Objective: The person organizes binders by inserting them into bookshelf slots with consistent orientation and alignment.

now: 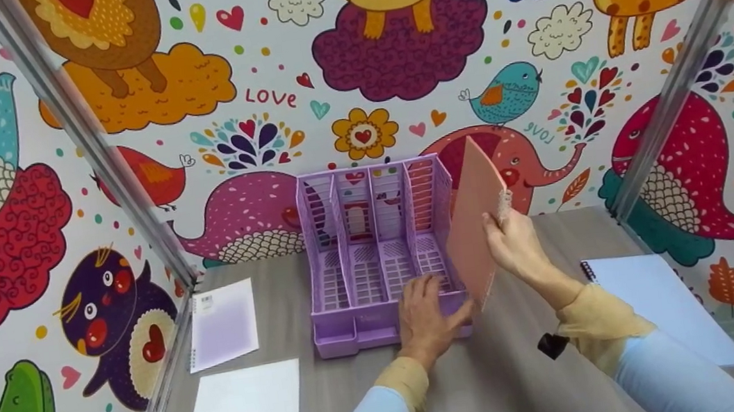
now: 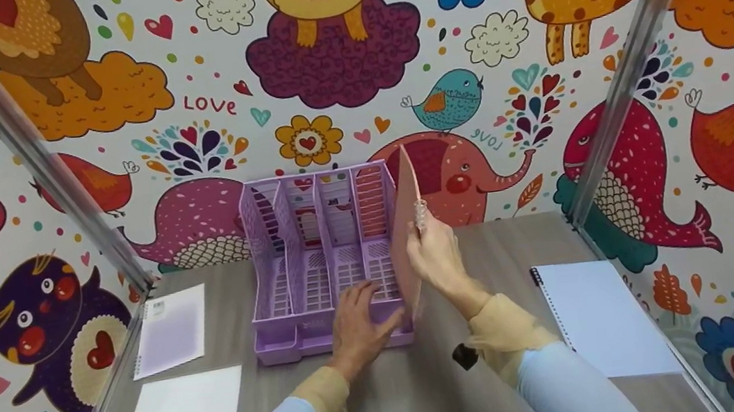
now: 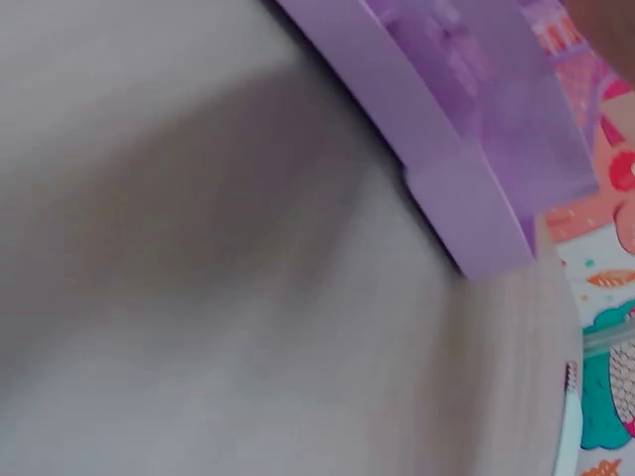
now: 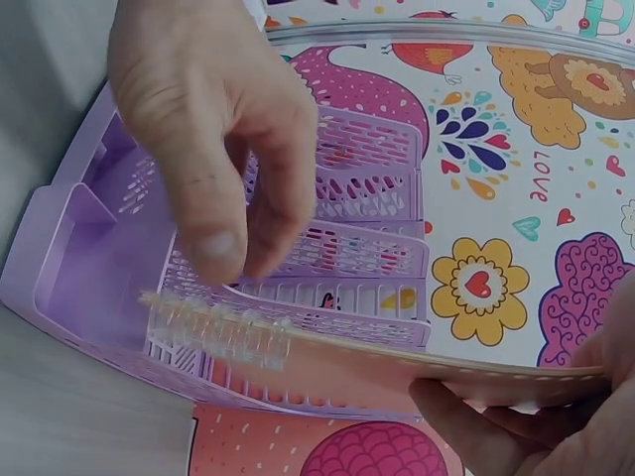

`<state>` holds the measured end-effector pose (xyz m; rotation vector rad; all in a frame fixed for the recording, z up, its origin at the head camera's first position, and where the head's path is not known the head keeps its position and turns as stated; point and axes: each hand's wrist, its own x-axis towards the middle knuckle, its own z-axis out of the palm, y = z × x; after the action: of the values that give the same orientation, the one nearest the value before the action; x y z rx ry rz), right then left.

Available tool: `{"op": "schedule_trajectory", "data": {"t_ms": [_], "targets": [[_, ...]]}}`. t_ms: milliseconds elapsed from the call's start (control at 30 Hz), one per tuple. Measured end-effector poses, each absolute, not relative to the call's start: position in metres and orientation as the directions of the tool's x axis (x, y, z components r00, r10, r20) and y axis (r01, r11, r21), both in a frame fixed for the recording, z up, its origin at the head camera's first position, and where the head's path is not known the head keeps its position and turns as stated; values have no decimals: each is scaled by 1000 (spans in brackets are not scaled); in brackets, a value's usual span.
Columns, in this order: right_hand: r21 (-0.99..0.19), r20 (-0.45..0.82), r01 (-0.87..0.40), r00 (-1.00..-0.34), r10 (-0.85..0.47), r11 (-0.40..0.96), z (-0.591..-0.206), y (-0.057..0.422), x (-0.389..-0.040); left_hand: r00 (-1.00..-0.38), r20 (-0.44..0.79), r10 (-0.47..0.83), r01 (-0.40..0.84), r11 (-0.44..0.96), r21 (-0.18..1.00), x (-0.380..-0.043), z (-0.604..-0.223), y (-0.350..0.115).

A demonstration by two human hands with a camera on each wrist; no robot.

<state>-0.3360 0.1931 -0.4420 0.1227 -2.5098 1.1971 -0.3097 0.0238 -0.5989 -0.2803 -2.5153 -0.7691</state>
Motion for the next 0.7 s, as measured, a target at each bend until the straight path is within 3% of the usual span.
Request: {"op": "schedule_trajectory", "data": {"t_ms": [200, 400, 700], "targets": [[-686, 412, -256, -908, 74, 681, -441, 188, -346, -831, 555, -23, 274, 852, 446, -313, -610, -19], [-722, 367, -211, -924, 105, 659, -446, 186, -354, -815, 571, -97, 204, 875, 440, -317, -621, -67], [-719, 376, -204, -918, 125, 664, -458, 180, -364, -877, 363, -316, -28, 786, 617, -316, -615, -120]]}}
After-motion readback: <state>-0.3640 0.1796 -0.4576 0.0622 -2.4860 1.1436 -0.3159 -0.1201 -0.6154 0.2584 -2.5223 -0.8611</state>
